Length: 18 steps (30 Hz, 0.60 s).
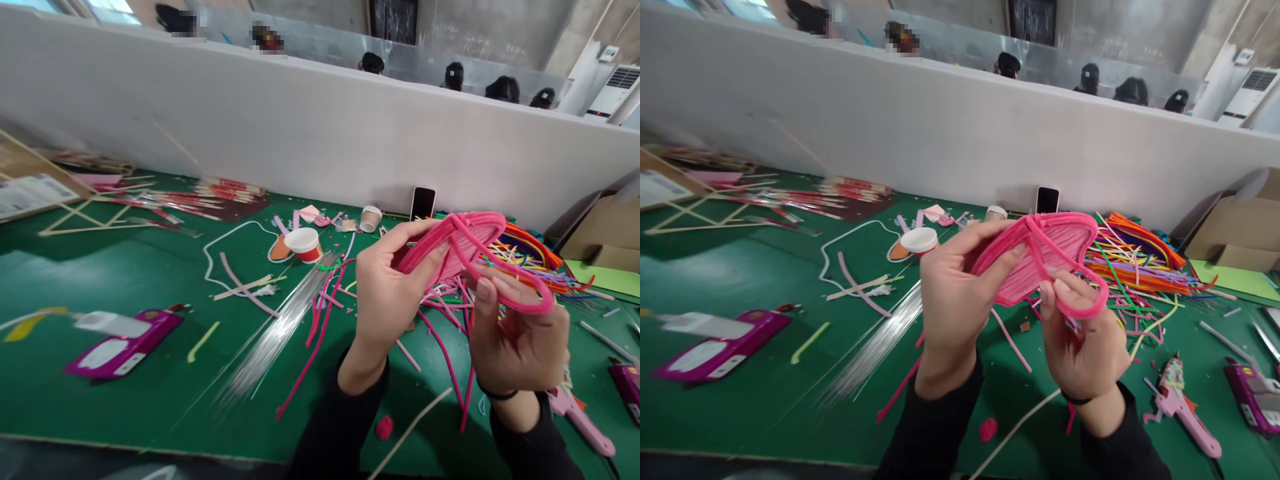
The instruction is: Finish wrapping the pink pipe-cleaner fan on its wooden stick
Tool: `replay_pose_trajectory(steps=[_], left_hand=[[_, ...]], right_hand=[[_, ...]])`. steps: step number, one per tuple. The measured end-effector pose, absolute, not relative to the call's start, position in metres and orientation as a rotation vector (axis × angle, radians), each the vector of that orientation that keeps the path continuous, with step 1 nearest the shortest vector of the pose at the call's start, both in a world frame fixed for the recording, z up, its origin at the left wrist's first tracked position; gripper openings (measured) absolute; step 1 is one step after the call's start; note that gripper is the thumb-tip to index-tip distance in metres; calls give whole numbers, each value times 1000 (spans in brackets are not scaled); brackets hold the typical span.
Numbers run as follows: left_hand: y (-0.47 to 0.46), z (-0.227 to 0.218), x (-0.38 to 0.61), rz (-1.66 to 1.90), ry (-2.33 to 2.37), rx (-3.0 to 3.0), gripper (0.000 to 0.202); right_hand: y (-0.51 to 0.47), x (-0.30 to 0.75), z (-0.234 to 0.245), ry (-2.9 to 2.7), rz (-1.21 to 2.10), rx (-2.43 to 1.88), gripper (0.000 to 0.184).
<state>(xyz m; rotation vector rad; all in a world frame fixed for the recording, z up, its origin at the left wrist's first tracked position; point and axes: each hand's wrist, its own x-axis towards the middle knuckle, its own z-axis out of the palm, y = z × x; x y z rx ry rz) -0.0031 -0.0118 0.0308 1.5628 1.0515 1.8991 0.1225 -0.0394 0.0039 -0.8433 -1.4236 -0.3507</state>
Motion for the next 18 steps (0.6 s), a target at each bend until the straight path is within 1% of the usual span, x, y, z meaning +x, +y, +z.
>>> replay_pose_trajectory(steps=[6,10,15,18], left_hand=[[-11,30,-5,1905,1025,1526,14],[-10,30,-7,1944,986,1484,13],[-6,27,-11,1918,972,1407,17],[-4,25,-13,1913,960,1390,20]], right_hand=[[-19,108,3,-1444,-250,-700,19],[-9,106,7,-1529,-320,-756,17],[-1,101,15,-1495,-463,-806,30],[5,94,15,-1428,-451,-768,34]])
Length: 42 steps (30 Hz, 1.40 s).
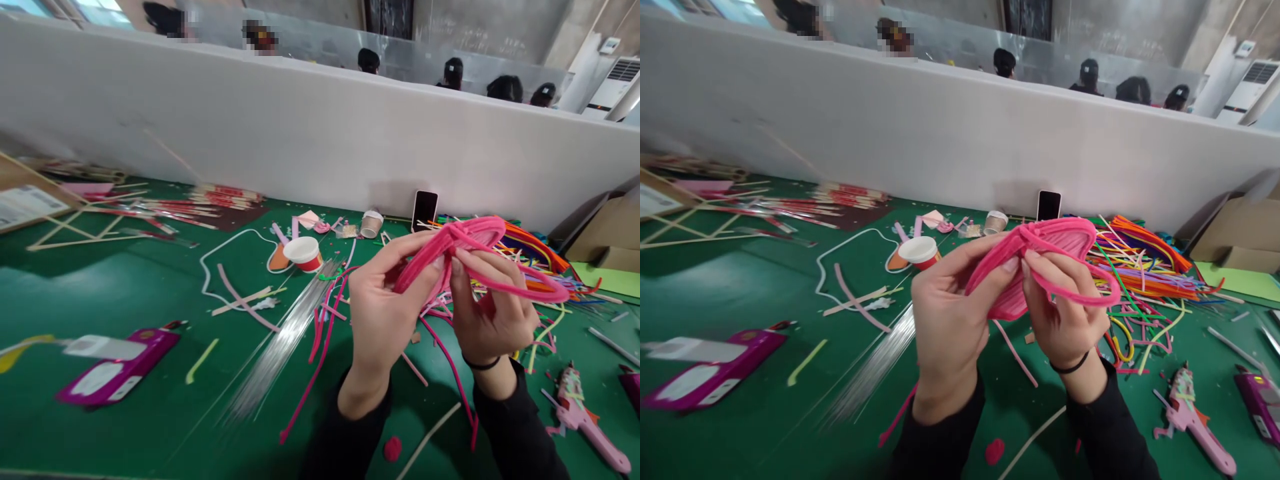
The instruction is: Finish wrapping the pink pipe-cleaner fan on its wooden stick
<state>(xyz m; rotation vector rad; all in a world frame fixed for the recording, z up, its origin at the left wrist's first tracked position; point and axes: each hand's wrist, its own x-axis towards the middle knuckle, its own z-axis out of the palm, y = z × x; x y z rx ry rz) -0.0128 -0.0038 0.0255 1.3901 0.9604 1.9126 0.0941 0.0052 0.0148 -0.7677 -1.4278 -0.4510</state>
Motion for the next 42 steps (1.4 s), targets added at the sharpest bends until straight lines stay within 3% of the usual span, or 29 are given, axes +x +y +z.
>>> replay_pose_trajectory(steps=[17,25,28,31,35,42], left_hand=[[-5,24,-14,1922,1034,1451,16],[-5,27,-12,1956,1119,1469,18],[-7,28,-9,1932,1065,1502,18],[-7,29,-8,1928,1040,1511,19],[-8,30,-9,1937,1017,1541,20],[-15,30,-5,1886,950,1609,19]], right_hand=[[8,90,12,-1453,-489,-861,31],[-13,88,12,-1212,83,-853,11],[-16,91,8,-1127,-20,-821,5],[-21,97,5,-1293,-85,-836,22],[-33,103,12,-1364,181,-858,12],[-52,107,29,-1303,-50,-989,24]])
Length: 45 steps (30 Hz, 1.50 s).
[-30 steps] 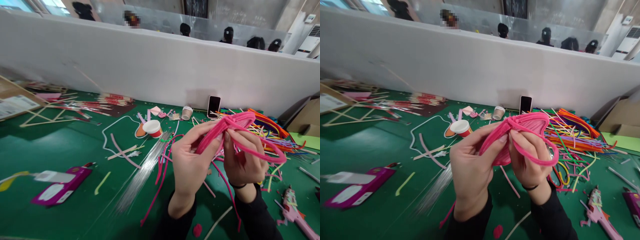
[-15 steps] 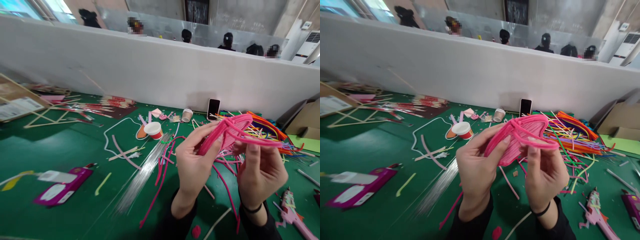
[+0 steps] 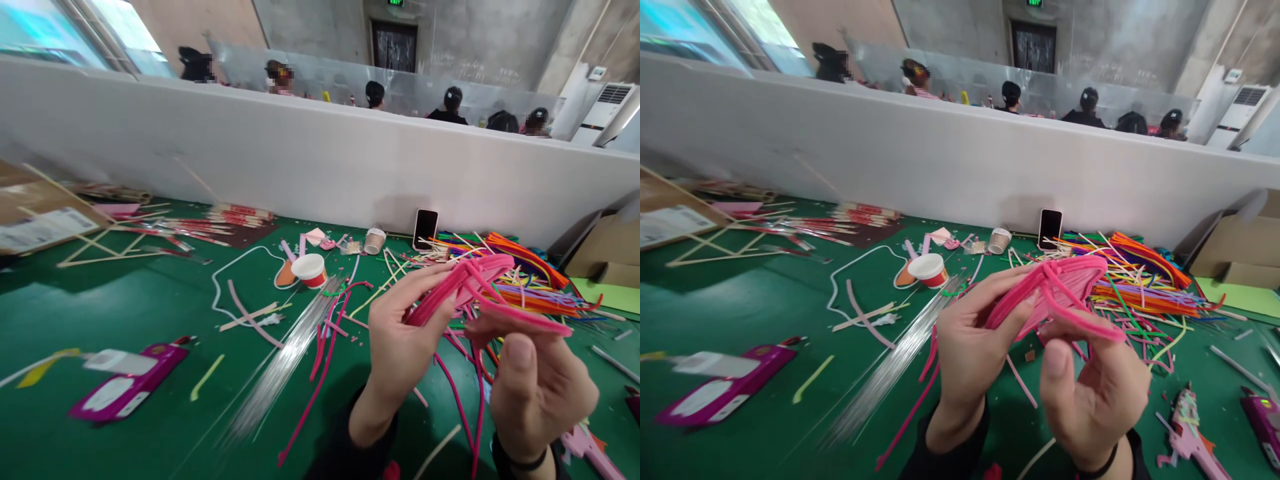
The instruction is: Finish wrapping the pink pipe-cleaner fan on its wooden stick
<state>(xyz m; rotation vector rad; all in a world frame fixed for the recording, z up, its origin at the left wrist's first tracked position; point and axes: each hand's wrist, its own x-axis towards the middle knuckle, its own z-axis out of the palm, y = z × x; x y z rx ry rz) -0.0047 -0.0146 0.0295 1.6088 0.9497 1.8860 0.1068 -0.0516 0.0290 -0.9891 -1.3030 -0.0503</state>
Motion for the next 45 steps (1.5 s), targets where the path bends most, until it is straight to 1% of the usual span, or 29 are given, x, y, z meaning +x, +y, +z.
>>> replay_pose_trajectory(steps=[2,3,6,9,11,12,14,15,17,18,19,20,21,23,24,25,26,28,29,30,31,33,35,37,39,40,42,43,45], left_hand=[[-15,29,-4,1873,938,1615,20],[-15,29,-4,1867,934,1613,20],[-16,29,-4,1851,938,1588,20],[-16,30,-3,1789,916,1570,21],[-16,31,-4,1745,881,1568,21],[-15,31,-5,1731,867,1570,20],[-14,32,-8,1711,855,1586,19],[-13,33,-9,1702,855,1605,18],[-12,33,-12,1707,869,1661,19],[-12,32,-12,1745,893,1686,20],[-14,31,-10,1812,929,1704,22],[-16,29,-6,1900,967,1724,24],[-20,26,0,1992,997,1747,28],[-30,21,16,2106,973,1854,36],[-36,18,23,2084,909,1928,40],[-41,16,30,2000,828,1996,46],[-45,15,35,1877,727,2070,52],[-50,16,38,1648,589,2155,58],[-50,18,36,1563,558,2176,58],[-50,20,33,1485,521,2205,57],[-49,23,28,1421,496,2237,53],[-46,28,17,1398,526,2290,40],[-44,31,5,1494,655,2270,30],[-42,34,-4,1661,858,2183,25],[-37,36,-11,1750,1044,2115,25],[-33,37,-13,1733,1116,2118,29],[-22,40,-14,1618,1178,2163,42],[-15,40,-14,1552,1145,2171,44],[-2,40,-13,1366,972,2126,34]], right_hand=[[-56,111,28,-1327,-45,-1035,26],[-57,113,27,-1320,-88,-1088,24],[-55,115,23,-1366,-356,-1203,16],[-44,109,20,-1523,-603,-1115,14],[-36,106,20,-1573,-648,-1054,17],[-34,108,21,-1587,-606,-1047,20],[-36,120,24,-1719,-341,-1064,26],[-39,131,26,-1832,-111,-1084,28],[-47,160,29,-2134,466,-1052,28],[-52,174,30,-2171,723,-1050,30],[-55,187,29,-2084,891,-1038,34],[-58,196,26,-1910,961,-1016,42],[-60,201,22,-1745,970,-994,55],[-64,198,10,-1547,1004,-850,89],[-65,191,4,-1489,1048,-775,99],[-65,183,-1,-1431,1070,-724,99],[-65,174,-4,-1338,1075,-733,89],[-62,162,-4,-1085,1079,-788,53],[-60,159,-1,-959,1092,-799,42],[-57,159,3,-853,1106,-799,35],[-54,161,7,-780,1126,-794,33],[-49,167,15,-727,1154,-793,32],[-46,172,18,-754,1159,-814,31],[-45,176,18,-795,1127,-852,31],[-44,178,17,-843,1082,-911,30],[-44,178,16,-875,1072,-945,30],[-43,177,16,-948,1088,-1005,31],[-42,177,15,-982,1105,-1030,33],[-39,175,14,-1043,1113,-1080,35]])
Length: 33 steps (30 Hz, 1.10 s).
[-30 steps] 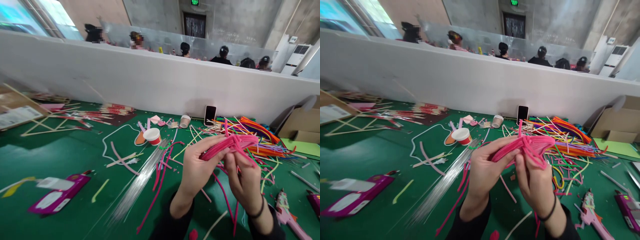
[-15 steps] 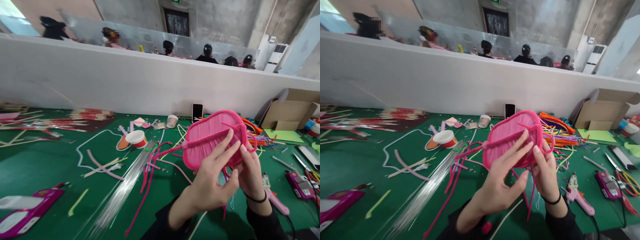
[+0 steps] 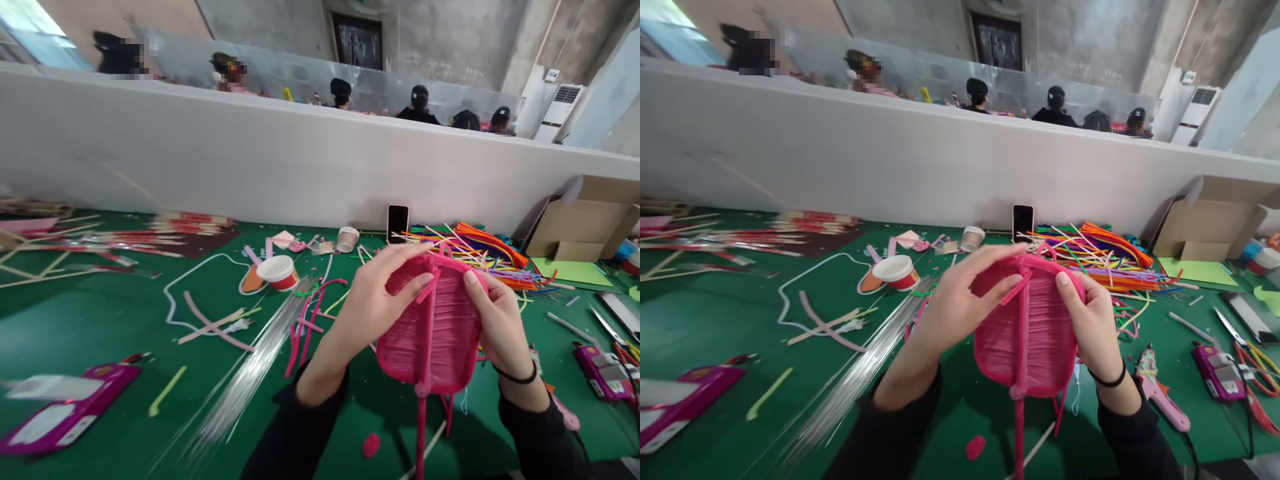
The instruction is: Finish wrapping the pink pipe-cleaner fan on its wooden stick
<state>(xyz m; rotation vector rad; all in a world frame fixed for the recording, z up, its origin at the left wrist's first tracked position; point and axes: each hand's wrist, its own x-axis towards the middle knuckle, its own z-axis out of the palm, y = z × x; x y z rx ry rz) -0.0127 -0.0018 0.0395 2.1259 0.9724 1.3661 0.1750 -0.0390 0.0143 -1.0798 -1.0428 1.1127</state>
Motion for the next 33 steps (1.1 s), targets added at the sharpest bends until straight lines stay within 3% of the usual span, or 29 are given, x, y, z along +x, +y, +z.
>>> replay_pose_trajectory(steps=[3,8,10,29,33], left_hand=[[15,33,-10,1276,914,1927,20],[30,17,-7,1309,920,1776,21],[34,14,-6,1295,912,1767,24],[46,12,-7,1230,948,1697,24],[47,9,-7,1229,924,1684,24]], right_hand=[[-32,174,8,-1148,882,-1157,35],[-24,176,-2,-1551,-137,-1103,34],[-22,176,-3,-1725,-360,-1079,32],[4,181,-16,-1868,-338,-915,46],[6,182,-12,-1764,-512,-1010,40]])
